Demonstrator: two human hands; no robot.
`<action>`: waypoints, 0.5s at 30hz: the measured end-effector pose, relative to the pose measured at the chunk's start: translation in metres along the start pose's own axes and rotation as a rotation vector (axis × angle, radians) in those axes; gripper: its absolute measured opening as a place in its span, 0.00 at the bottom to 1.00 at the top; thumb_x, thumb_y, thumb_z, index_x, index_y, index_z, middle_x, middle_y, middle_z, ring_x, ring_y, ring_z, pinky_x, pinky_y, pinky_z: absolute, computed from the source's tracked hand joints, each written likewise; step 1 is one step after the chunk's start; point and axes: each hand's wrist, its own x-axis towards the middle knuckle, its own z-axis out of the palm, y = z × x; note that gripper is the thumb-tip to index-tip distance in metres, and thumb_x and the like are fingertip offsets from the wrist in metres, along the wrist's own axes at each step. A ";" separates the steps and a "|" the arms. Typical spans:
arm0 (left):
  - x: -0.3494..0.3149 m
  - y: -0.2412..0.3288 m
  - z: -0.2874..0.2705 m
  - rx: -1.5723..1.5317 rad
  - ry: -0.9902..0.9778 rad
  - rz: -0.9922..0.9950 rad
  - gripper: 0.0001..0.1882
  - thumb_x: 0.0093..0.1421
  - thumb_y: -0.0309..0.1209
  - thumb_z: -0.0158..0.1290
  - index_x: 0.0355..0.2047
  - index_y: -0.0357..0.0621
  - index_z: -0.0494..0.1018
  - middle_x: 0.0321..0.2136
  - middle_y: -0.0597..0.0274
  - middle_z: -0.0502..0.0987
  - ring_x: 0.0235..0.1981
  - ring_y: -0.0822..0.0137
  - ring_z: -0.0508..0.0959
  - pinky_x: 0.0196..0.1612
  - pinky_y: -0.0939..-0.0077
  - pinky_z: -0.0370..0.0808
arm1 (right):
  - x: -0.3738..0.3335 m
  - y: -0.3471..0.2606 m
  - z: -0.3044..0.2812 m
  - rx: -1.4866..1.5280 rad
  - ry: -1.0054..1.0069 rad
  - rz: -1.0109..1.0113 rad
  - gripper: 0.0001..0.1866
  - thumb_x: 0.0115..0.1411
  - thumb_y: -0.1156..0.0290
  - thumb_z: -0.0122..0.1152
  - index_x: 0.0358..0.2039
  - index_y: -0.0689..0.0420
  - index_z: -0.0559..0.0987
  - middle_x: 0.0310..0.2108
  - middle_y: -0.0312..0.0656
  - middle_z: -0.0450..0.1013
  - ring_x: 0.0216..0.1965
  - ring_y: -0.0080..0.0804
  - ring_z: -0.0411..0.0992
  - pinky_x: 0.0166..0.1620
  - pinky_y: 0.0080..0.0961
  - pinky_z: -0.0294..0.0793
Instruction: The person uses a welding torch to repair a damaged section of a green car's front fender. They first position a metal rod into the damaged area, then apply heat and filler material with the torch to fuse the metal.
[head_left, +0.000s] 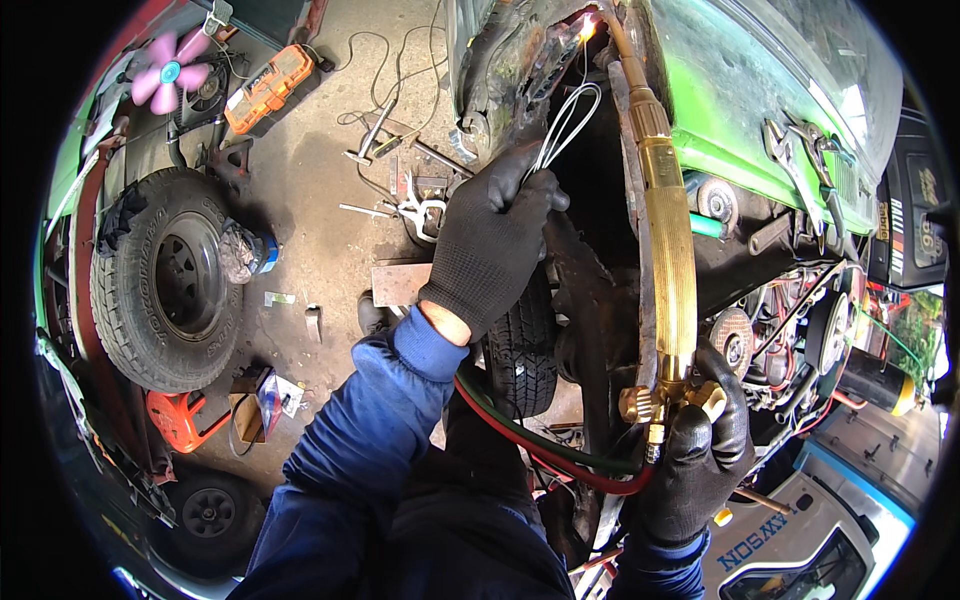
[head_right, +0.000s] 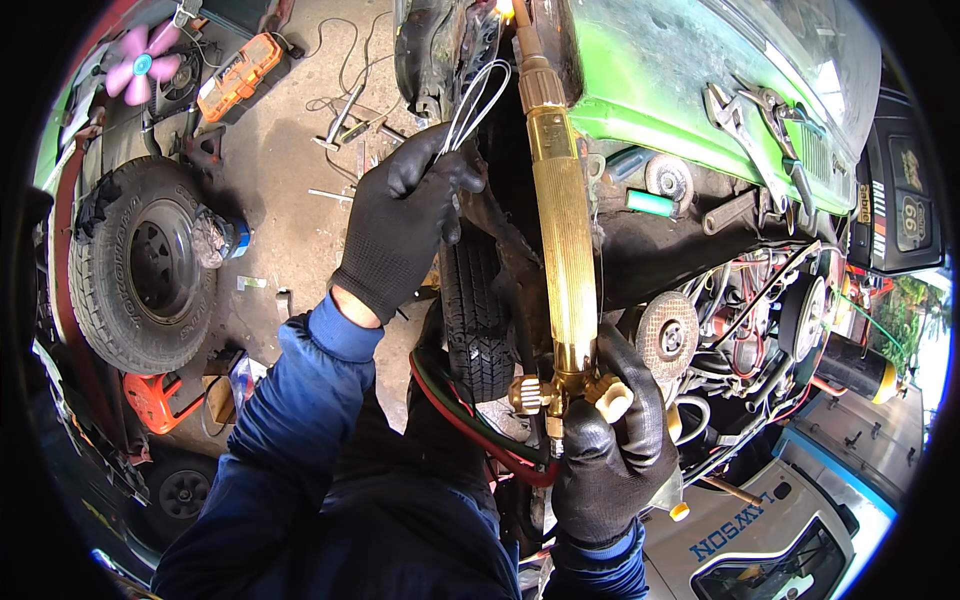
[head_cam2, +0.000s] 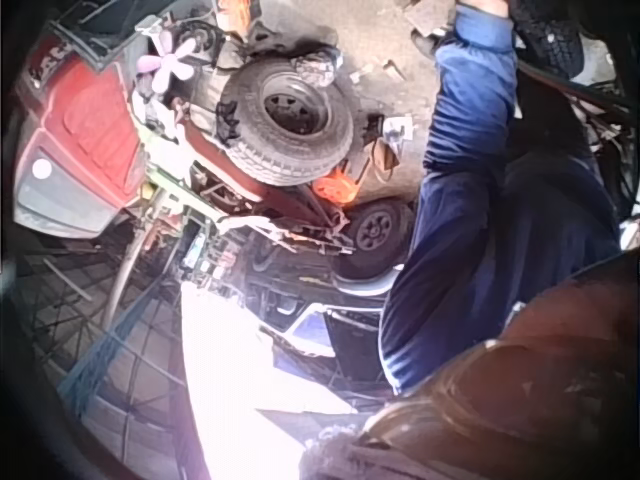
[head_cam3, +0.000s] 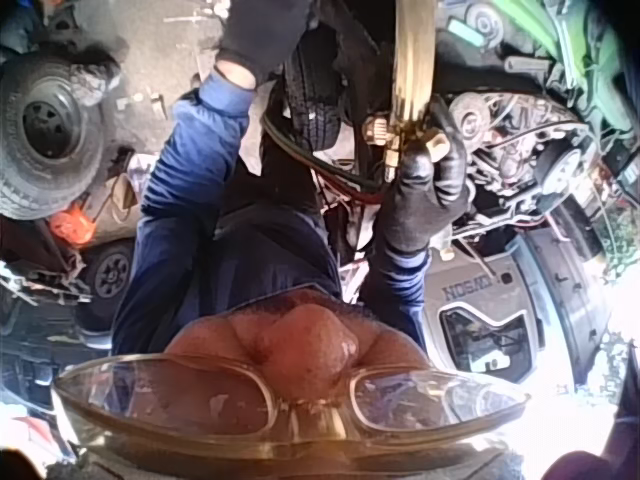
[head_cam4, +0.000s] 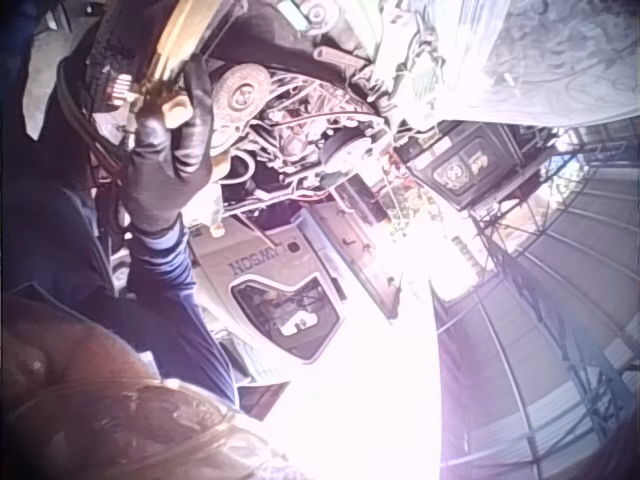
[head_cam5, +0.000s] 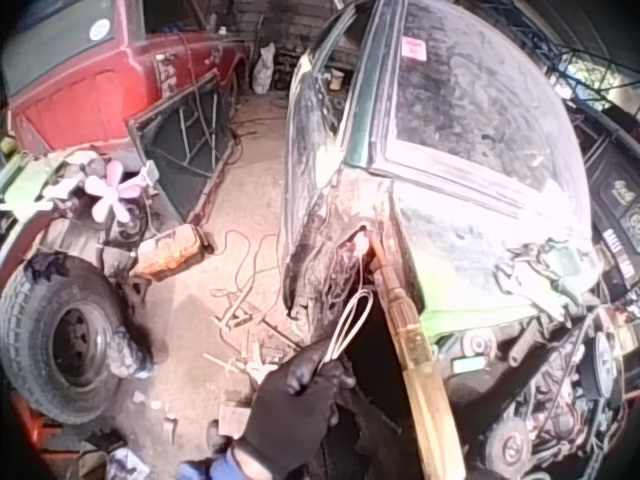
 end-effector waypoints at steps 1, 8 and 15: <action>0.000 0.000 0.000 0.002 0.003 0.006 0.18 0.78 0.30 0.49 0.64 0.41 0.75 0.35 0.65 0.84 0.23 0.82 0.73 0.28 0.82 0.74 | 0.000 0.000 0.000 -0.001 0.007 -0.005 0.35 0.68 0.53 0.71 0.63 0.68 0.77 0.59 0.52 0.79 0.59 0.40 0.77 0.65 0.40 0.74; 0.001 -0.001 0.001 -0.002 0.008 -0.014 0.19 0.78 0.30 0.49 0.65 0.41 0.74 0.34 0.65 0.84 0.23 0.82 0.73 0.28 0.82 0.74 | 0.000 -0.005 -0.001 -0.046 0.010 0.019 0.32 0.67 0.58 0.71 0.63 0.68 0.78 0.60 0.53 0.79 0.60 0.40 0.77 0.66 0.40 0.74; 0.003 -0.003 0.001 0.015 0.018 0.026 0.19 0.78 0.30 0.49 0.65 0.41 0.74 0.34 0.64 0.84 0.22 0.82 0.73 0.27 0.82 0.74 | -0.001 -0.001 0.004 -0.110 0.059 -0.046 0.38 0.71 0.43 0.65 0.61 0.69 0.78 0.47 0.45 0.80 0.47 0.31 0.78 0.53 0.34 0.78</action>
